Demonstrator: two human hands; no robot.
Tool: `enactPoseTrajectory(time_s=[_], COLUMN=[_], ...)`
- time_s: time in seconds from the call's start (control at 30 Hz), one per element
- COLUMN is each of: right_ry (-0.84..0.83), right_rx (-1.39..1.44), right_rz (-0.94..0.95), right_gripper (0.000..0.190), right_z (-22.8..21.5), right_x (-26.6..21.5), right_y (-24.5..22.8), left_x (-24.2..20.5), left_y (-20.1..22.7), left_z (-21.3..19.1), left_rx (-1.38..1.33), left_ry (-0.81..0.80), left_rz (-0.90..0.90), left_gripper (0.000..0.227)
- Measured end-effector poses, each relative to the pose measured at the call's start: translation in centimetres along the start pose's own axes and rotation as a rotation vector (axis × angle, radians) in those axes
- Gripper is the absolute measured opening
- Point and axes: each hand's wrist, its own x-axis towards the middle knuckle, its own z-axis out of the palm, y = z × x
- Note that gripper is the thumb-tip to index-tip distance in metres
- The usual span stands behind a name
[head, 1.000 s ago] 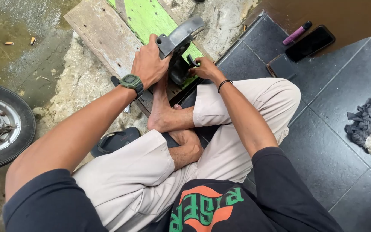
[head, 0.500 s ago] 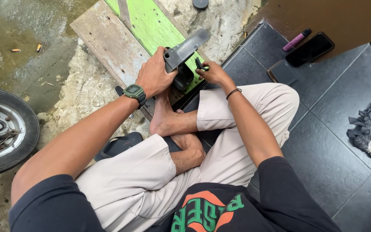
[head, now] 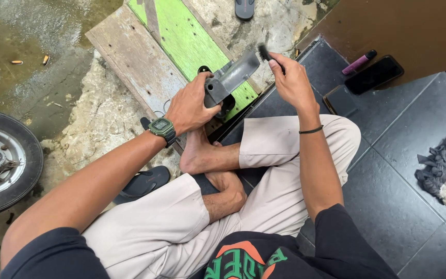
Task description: Cleaning a metal engine cover by scraping off dirt and grime with a small tool
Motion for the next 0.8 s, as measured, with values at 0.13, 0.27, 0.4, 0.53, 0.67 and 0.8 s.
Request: enactPoseTrajectory(time_s=[0.13, 0.27, 0.4, 0.53, 0.67, 0.8], right_ry=[-0.007, 0.1, 0.213, 0.204, 0.188, -0.092], right_rx=[-0.006, -0.022, -0.121, -0.167, -0.033, 0.022], right_rz=[-0.048, -0.071, -0.107, -0.167, -0.096, 0.296], right_gripper=[0.036, 0.021, 0.017, 0.017, 0.022, 0.04], right_z=[0.1, 1.6, 2.1, 2.5, 4.3, 8.1], right_x=[0.2, 1.3, 1.6, 1.5, 1.9, 3.0], right_y=[-0.4, 1.7, 1.5, 0.4, 4.2, 10.1], left_x=[0.4, 0.5, 0.2, 0.4, 1.2, 2.0], left_y=[-0.5, -0.4, 0.4, 0.5, -0.8, -2.6], left_z=[0.7, 0.1, -1.0, -1.2, -0.2, -0.7], left_rx=[-0.001, 0.015, -0.022, -0.023, -0.074, -0.166], left_ry=[-0.019, -0.002, 0.027, 0.006, 0.028, 0.121], left_rz=[-0.03, -0.013, 0.005, -0.02, 0.027, 0.066], left_gripper=[0.061, 0.05, 0.045, 0.047, 0.039, 0.03])
